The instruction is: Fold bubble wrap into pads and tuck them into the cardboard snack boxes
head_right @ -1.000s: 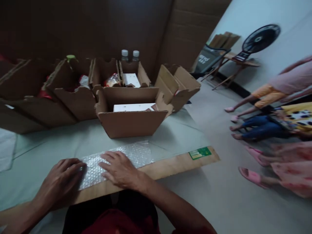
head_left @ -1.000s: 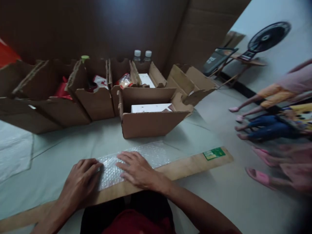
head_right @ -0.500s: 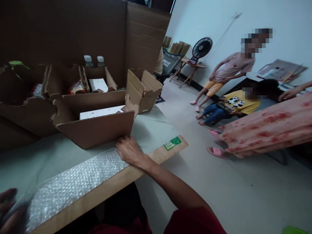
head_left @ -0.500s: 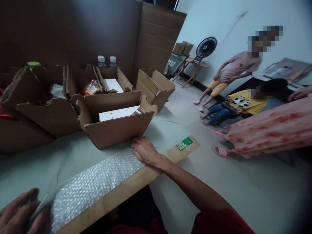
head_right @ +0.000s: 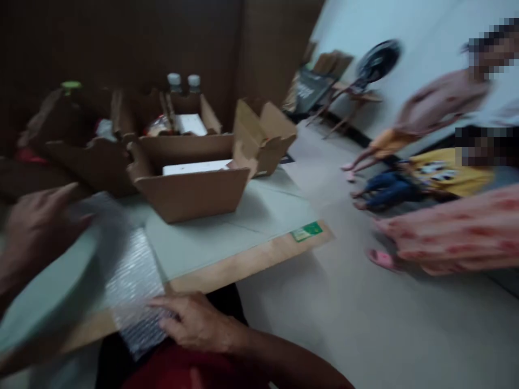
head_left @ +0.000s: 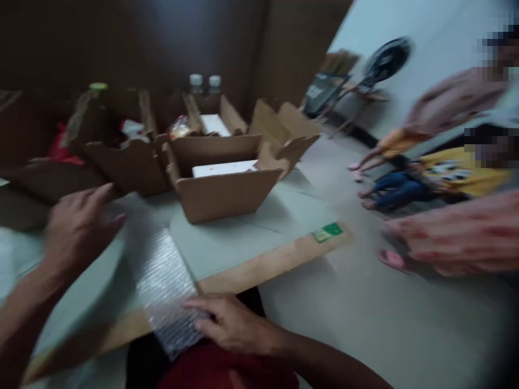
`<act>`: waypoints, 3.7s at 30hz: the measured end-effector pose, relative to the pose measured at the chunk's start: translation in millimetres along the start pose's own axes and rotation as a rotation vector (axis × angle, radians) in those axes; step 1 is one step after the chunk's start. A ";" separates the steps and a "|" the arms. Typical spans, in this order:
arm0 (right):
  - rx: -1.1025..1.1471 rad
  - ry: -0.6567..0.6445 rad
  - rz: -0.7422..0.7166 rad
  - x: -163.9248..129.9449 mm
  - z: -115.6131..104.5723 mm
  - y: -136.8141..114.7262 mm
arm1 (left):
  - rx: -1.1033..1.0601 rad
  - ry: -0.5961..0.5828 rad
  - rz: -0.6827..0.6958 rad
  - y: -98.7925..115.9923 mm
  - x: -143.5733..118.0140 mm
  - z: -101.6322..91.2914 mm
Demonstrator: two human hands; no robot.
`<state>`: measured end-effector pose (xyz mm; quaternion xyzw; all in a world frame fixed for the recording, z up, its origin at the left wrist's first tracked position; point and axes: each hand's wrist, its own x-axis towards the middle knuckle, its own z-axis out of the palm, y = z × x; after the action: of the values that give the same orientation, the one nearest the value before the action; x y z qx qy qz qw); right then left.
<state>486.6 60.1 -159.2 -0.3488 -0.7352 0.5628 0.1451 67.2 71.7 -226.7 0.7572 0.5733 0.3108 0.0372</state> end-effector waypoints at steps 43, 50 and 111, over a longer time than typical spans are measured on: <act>-0.585 0.116 -0.396 88.1 -7.6 -5.9 | -0.148 -0.006 -0.398 179.8 -21.7 25.3; -0.814 0.179 -0.674 86.1 -0.1 1.8 | 0.063 0.054 -0.427 173.5 -15.9 34.8; -0.713 0.345 -0.064 131.6 -222.6 -151.7 | -0.244 0.328 0.000 197.0 170.8 47.5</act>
<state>474.4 292.1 30.3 -0.4436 -0.8599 0.2004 0.1536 283.5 171.2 -110.6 0.6863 0.5298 0.4970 0.0351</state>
